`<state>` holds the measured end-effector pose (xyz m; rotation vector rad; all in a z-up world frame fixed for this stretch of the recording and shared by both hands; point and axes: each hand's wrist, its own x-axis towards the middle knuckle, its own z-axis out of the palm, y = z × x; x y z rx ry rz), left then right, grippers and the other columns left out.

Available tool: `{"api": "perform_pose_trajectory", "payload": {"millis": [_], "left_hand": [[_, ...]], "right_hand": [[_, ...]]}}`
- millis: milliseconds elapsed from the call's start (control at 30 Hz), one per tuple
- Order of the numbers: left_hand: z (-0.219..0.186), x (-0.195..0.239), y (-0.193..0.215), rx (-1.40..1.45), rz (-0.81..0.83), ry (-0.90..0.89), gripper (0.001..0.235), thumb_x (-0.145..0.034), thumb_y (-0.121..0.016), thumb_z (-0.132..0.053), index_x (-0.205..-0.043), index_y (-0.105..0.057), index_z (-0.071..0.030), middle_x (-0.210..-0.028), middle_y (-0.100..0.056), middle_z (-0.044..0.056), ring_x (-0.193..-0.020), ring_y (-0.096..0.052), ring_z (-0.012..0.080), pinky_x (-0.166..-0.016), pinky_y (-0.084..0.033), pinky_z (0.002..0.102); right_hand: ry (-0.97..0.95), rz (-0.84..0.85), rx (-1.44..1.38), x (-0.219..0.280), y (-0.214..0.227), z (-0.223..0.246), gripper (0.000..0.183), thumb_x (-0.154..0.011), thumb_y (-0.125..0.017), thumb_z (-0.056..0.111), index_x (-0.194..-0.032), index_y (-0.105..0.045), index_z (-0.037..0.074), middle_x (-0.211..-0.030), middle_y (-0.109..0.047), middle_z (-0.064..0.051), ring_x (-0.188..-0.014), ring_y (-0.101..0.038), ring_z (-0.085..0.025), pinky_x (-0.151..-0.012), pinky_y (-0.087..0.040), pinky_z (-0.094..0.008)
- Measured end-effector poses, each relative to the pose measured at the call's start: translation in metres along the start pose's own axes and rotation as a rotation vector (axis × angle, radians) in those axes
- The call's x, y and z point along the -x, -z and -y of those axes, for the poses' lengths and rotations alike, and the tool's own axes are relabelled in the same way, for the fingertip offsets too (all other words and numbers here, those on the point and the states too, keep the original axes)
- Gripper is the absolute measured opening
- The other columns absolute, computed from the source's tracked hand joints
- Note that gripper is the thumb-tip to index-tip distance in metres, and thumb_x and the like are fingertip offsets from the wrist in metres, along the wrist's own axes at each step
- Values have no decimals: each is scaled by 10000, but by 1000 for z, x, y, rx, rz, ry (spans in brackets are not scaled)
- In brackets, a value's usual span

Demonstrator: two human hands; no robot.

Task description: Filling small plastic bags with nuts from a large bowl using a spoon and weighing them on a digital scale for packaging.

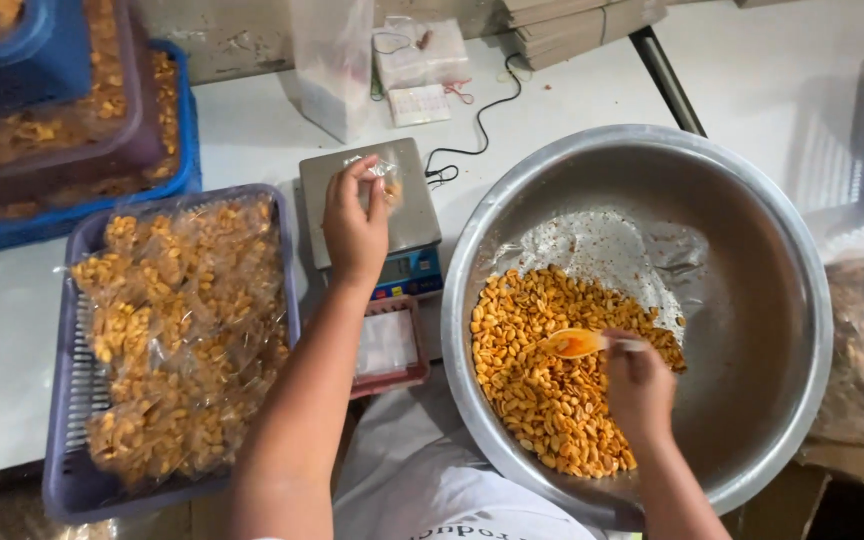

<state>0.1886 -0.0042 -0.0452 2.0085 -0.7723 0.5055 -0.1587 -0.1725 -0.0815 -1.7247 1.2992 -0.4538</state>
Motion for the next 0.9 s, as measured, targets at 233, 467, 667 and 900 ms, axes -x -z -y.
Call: {"api": "perform_pose_trajectory", "payload": {"millis": [233, 467, 667, 900], "left_hand": [[-85, 31, 28, 1875, 278, 615, 217, -948, -726, -148, -1135, -622, -112, -1013, -661, 46, -1017, -662, 258, -868, -610, 391], [-129, 72, 37, 1927, 577, 789, 227, -967, -711, -356, -1061, -671, -153, -1184, -679, 132, -1116, -638, 306, -955, -555, 562], [-149, 99, 50, 1153, 837, 185, 113, -933, -714, -41, -909, -621, -101, -1213, -712, 39, -936, -732, 193, -799, -633, 327], [-152, 116, 32, 828, 1204, 426, 719, -864, -680, -40, -1511, -393, -169, -1370, -605, 227, -1187, -672, 301, -854, -638, 350]], "right_hand": [[-189, 227, -232, 6, -10, -2, 261, -1086, -546, 120, -1136, -759, -23, -765, -636, -126, -608, -500, -178, -527, -372, -268], [-101, 160, -328, 3, 33, 40, 268, -1080, -558, 137, -1160, -740, -43, -802, -630, -128, -656, -518, -186, -582, -412, -282], [373, 67, -478, 14, 43, 60, 188, -1067, -564, 20, -1103, -685, -120, -731, -545, -120, -647, -495, -148, -570, -413, -262], [685, -5, -303, 45, 68, 85, 179, -1095, -567, 57, -1205, -678, -31, -892, -665, -109, -781, -620, -145, -767, -547, -256]]}}
